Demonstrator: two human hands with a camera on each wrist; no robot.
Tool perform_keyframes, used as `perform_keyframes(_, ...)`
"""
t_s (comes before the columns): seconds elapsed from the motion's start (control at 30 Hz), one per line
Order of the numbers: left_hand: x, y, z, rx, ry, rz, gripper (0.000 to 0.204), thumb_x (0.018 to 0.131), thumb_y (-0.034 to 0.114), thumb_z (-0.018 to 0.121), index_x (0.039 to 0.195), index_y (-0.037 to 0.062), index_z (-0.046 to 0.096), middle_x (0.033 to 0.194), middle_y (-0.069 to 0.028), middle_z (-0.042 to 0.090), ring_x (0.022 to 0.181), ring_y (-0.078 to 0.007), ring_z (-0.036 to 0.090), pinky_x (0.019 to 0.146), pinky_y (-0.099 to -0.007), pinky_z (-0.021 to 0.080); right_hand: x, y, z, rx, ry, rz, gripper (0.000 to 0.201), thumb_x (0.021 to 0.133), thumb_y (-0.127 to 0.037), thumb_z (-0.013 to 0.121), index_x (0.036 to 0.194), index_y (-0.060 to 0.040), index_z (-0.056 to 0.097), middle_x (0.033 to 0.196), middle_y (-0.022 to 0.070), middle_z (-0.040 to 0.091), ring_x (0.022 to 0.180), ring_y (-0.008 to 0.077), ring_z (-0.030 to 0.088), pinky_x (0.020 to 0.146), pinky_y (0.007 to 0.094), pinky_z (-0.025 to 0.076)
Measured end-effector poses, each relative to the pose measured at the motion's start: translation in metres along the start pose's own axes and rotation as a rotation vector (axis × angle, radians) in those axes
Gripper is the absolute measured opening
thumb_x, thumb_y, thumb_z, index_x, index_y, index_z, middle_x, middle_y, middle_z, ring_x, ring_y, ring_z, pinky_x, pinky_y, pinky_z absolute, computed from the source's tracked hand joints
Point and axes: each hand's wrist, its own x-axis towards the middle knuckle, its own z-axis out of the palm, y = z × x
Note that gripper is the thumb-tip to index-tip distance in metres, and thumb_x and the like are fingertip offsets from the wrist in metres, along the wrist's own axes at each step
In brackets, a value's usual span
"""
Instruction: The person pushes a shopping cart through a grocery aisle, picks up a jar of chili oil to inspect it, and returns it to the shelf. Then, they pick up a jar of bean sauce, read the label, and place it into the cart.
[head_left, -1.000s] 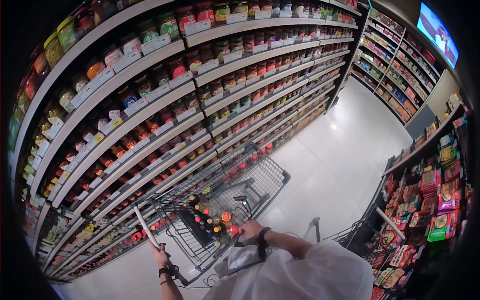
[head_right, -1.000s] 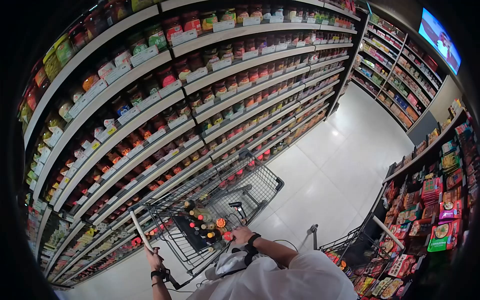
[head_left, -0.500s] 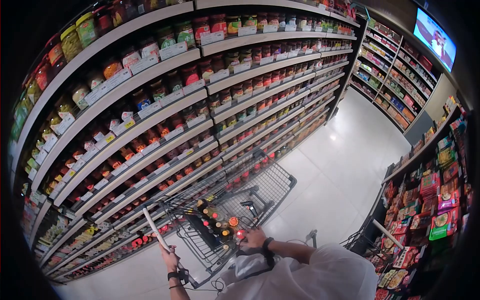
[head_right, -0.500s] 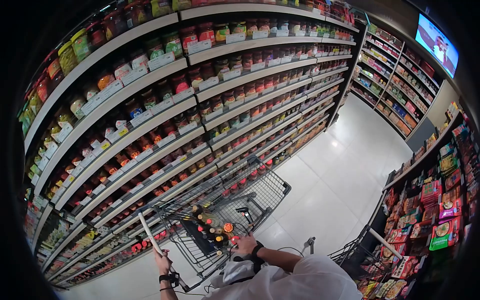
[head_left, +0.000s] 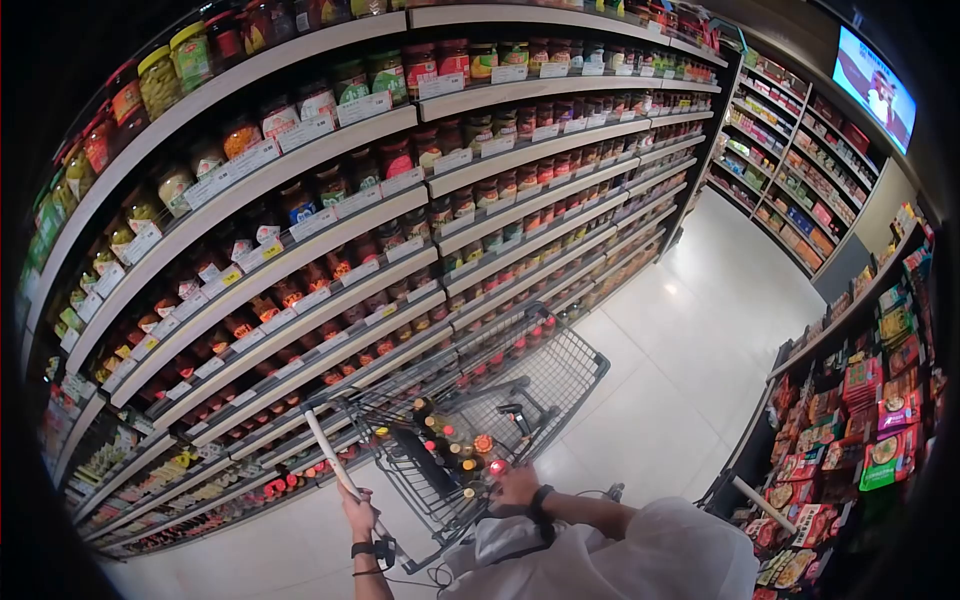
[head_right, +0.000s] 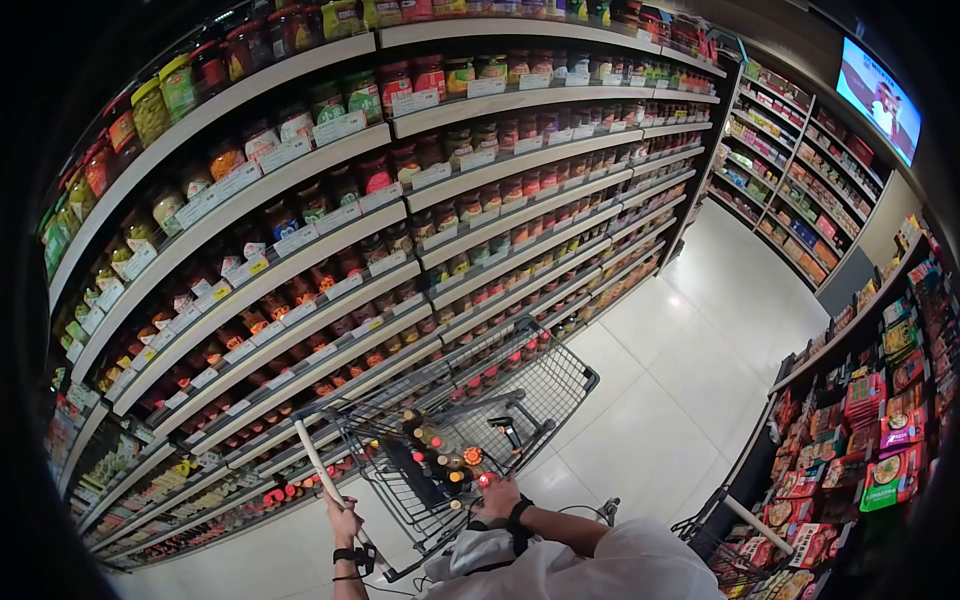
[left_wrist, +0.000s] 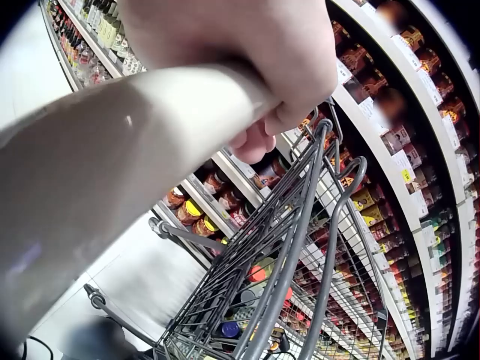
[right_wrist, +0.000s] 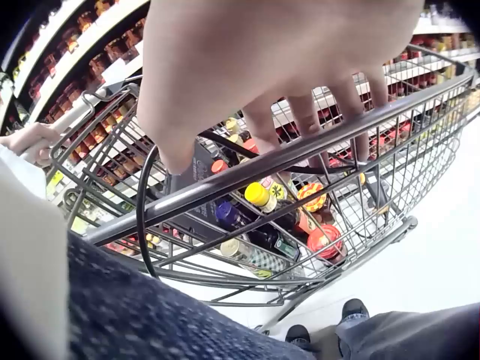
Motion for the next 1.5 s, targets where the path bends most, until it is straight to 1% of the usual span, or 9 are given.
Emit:
perform_keyframes(0.47,0.003,0.008,0.043,0.054,-0.120,0.024,0.073,0.088,-0.006,0.052,0.148,0.0086,0.014,0.088,-0.0137,0.065,0.055,-0.0246,0.066,0.045,-0.0360,0.057,0.009,0.039,0.017,-0.115,0.048,0.170,0.070,0.088,-0.063,0.052,0.135,-0.0116,0.061,0.148,0.0185,0.049,0.137,0.0524,0.040,0.116,0.0694,0.013)
perform_keyframes(0.63,0.009,0.003,0.056,0.096,-0.202,0.138,0.052,0.090,-0.002,0.053,0.129,0.0061,0.020,0.095,-0.0168,0.062,0.056,-0.0276,0.067,0.044,-0.0371,0.058,0.006,0.048,0.029,-0.117,0.309,0.200,0.054,0.081,-0.049,0.064,0.123,-0.0144,0.066,0.127,0.0149,0.062,0.124,0.0428,0.055,0.111,0.0698,0.022)
perform_keyframes(0.8,0.006,0.011,0.074,0.089,-0.218,0.084,0.073,0.088,-0.001,0.053,0.148,0.0070,0.012,0.090,-0.0155,0.066,0.061,-0.0290,0.068,0.050,-0.0382,0.058,-0.005,0.046,0.016,-0.065,0.562,0.098,0.043,0.082,-0.047,0.068,0.108,-0.0140,0.070,0.120,0.0138,0.063,0.115,0.0370,0.058,0.104,0.0655,0.034)
perform_keyframes(1.0,0.006,0.013,0.078,0.158,-0.219,0.125,0.075,0.088,0.001,0.053,0.149,0.0041,0.010,0.091,-0.0176,0.068,0.065,-0.0329,0.070,0.054,-0.0419,0.058,-0.034,0.025,-0.034,0.182,0.416,0.071,0.054,0.079,-0.068,0.066,0.083,-0.0145,0.074,0.082,0.0104,0.070,0.083,0.0320,0.070,0.077,0.0499,0.054)
perform_keyframes(1.1,0.003,0.022,0.073,0.367,-0.186,0.145,0.080,0.085,0.003,0.061,0.150,0.0021,0.014,0.110,-0.0231,0.067,0.094,-0.0390,0.069,0.080,-0.0516,0.056,-0.035,0.019,-0.035,0.249,0.422,-0.018,0.054,0.080,-0.068,0.066,0.083,-0.0150,0.073,0.064,0.0096,0.068,0.066,0.0321,0.071,0.060,0.0442,0.056)
perform_keyframes(1.2,-0.034,0.088,0.094,0.898,0.284,0.429,0.082,0.080,0.007,0.069,0.149,0.0012,0.024,0.131,-0.0252,0.057,0.125,-0.0407,0.053,0.105,-0.0550,0.039,-0.041,0.008,-0.049,0.317,0.404,-0.128,0.039,0.081,-0.054,0.070,0.086,-0.0155,0.072,0.069,0.0091,0.070,0.069,0.0313,0.071,0.063,0.0434,0.057)
perform_keyframes(1.27,-0.055,0.125,0.112,0.814,0.204,0.573,0.080,0.076,0.012,0.076,0.144,-0.0009,0.037,0.146,-0.0237,0.045,0.139,-0.0390,0.037,0.114,-0.0517,0.027,-0.040,0.007,-0.052,0.425,0.408,-0.210,0.028,0.082,-0.043,0.071,0.087,-0.0154,0.070,0.072,0.0087,0.071,0.070,0.0310,0.071,0.064,0.0422,0.057)
perform_keyframes(1.33,-0.067,0.117,0.141,0.675,-0.078,0.708,0.066,0.081,0.014,0.075,0.139,-0.0004,0.046,0.134,-0.0230,0.056,0.128,-0.0375,0.051,0.106,-0.0462,0.040,-0.041,0.008,-0.056,0.490,0.405,-0.237,0.021,0.082,-0.033,0.069,0.094,-0.0161,0.069,0.073,0.0088,0.071,0.072,0.0311,0.070,0.066,0.0403,0.057)
perform_keyframes(1.5,-0.090,0.062,0.230,-0.041,-0.957,-0.170,0.037,0.102,0.031,0.060,0.128,0.0059,0.057,0.093,-0.0096,0.069,0.086,-0.0185,0.069,0.075,-0.0319,0.054,-0.022,0.032,-0.044,0.915,0.340,-0.313,0.021,0.086,-0.022,0.067,0.105,-0.0138,0.068,0.085,0.0082,0.074,0.077,0.0268,0.073,0.069,0.0380,0.058)
